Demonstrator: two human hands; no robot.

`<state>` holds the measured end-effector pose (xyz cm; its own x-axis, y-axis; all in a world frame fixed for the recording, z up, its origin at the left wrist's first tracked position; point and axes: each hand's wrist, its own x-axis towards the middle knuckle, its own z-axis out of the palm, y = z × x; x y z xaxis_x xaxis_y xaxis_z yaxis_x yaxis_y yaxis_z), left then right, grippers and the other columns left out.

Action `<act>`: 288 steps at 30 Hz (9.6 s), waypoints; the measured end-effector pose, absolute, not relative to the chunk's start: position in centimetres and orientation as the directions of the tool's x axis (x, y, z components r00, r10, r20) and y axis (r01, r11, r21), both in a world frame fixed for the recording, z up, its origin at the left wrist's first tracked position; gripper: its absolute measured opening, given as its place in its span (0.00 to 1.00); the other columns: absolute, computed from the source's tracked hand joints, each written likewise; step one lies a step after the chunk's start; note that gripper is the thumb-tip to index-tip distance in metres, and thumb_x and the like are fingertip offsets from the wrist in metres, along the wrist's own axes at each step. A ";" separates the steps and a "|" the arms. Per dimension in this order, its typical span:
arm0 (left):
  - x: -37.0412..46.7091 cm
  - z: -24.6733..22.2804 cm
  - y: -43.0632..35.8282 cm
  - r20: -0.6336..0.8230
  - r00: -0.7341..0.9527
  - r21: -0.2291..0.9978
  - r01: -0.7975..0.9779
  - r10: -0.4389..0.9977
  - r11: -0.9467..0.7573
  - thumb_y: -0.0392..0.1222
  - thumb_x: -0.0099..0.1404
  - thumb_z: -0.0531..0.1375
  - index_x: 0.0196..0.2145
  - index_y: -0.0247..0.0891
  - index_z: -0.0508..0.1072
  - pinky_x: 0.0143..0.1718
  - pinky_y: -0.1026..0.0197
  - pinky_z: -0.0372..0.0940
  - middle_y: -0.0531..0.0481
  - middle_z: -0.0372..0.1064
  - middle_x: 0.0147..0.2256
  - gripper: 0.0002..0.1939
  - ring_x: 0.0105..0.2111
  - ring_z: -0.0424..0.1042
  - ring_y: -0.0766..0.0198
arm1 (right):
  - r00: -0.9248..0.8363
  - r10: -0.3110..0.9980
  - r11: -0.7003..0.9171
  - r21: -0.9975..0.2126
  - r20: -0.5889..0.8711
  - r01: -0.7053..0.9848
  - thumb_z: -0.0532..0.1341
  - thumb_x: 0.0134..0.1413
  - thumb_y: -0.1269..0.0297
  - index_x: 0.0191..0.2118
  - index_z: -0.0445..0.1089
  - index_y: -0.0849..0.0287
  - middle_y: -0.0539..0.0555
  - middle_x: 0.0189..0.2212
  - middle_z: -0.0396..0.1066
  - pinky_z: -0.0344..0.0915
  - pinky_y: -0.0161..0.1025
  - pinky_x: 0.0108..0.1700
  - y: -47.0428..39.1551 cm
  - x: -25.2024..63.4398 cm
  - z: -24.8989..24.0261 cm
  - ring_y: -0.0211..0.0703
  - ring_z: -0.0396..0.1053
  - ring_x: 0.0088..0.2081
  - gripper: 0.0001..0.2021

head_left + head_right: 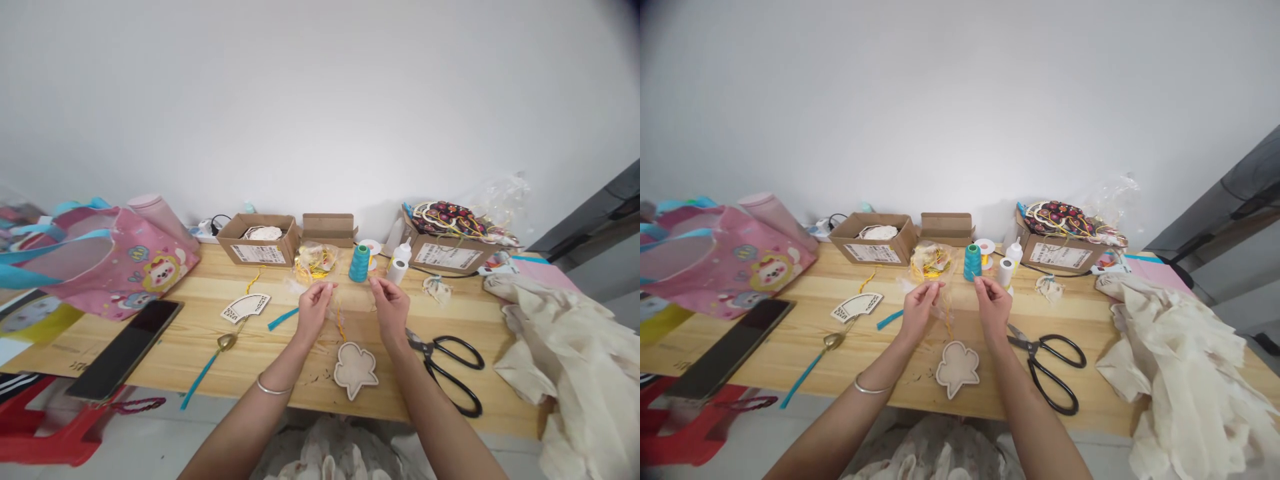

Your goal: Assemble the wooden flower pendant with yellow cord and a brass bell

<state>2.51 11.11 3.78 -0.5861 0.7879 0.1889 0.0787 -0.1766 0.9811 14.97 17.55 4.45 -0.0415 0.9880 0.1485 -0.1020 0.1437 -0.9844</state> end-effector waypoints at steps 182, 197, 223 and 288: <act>2.8 4.3 7.4 -0.083 -0.384 0.953 -0.300 0.920 -0.039 0.45 0.49 0.64 0.43 0.36 0.69 0.50 0.54 0.56 0.43 0.68 0.44 0.22 0.47 0.65 0.53 | -0.509 0.806 0.394 -0.915 0.303 0.080 0.56 0.45 0.66 0.28 0.72 0.63 0.51 0.17 0.67 0.56 0.31 0.19 15.8 14.0 4.3 0.32 0.57 0.18 0.09; 2.5 4.1 7.6 -0.079 -0.383 0.972 -0.233 0.920 -0.013 0.48 0.46 0.65 0.42 0.35 0.67 0.48 0.54 0.58 0.41 0.67 0.45 0.27 0.46 0.66 0.53 | -0.535 0.796 0.401 -0.909 0.283 0.114 0.56 0.45 0.65 0.30 0.72 0.63 0.52 0.19 0.69 0.58 0.31 0.21 15.9 14.2 4.1 0.33 0.59 0.18 0.10; 2.5 3.5 7.7 -0.015 -0.367 0.987 -0.152 0.930 -0.044 0.42 0.49 0.64 0.44 0.36 0.66 0.50 0.54 0.58 0.41 0.67 0.46 0.24 0.47 0.65 0.54 | -0.566 0.786 0.391 -0.909 0.249 0.144 0.55 0.46 0.65 0.25 0.70 0.63 0.52 0.18 0.67 0.57 0.32 0.22 16.1 14.4 4.2 0.34 0.60 0.20 0.09; 1.0 6.3 5.9 -0.278 -0.102 0.933 -0.266 0.955 0.244 0.53 0.54 0.58 0.44 0.40 0.70 0.45 0.55 0.60 0.45 0.66 0.48 0.22 0.49 0.63 0.52 | -0.869 0.256 0.811 -0.584 0.424 -0.046 0.50 0.57 0.68 0.30 0.62 0.58 0.53 0.30 0.64 0.60 0.37 0.38 19.4 15.4 8.5 0.39 0.61 0.35 0.08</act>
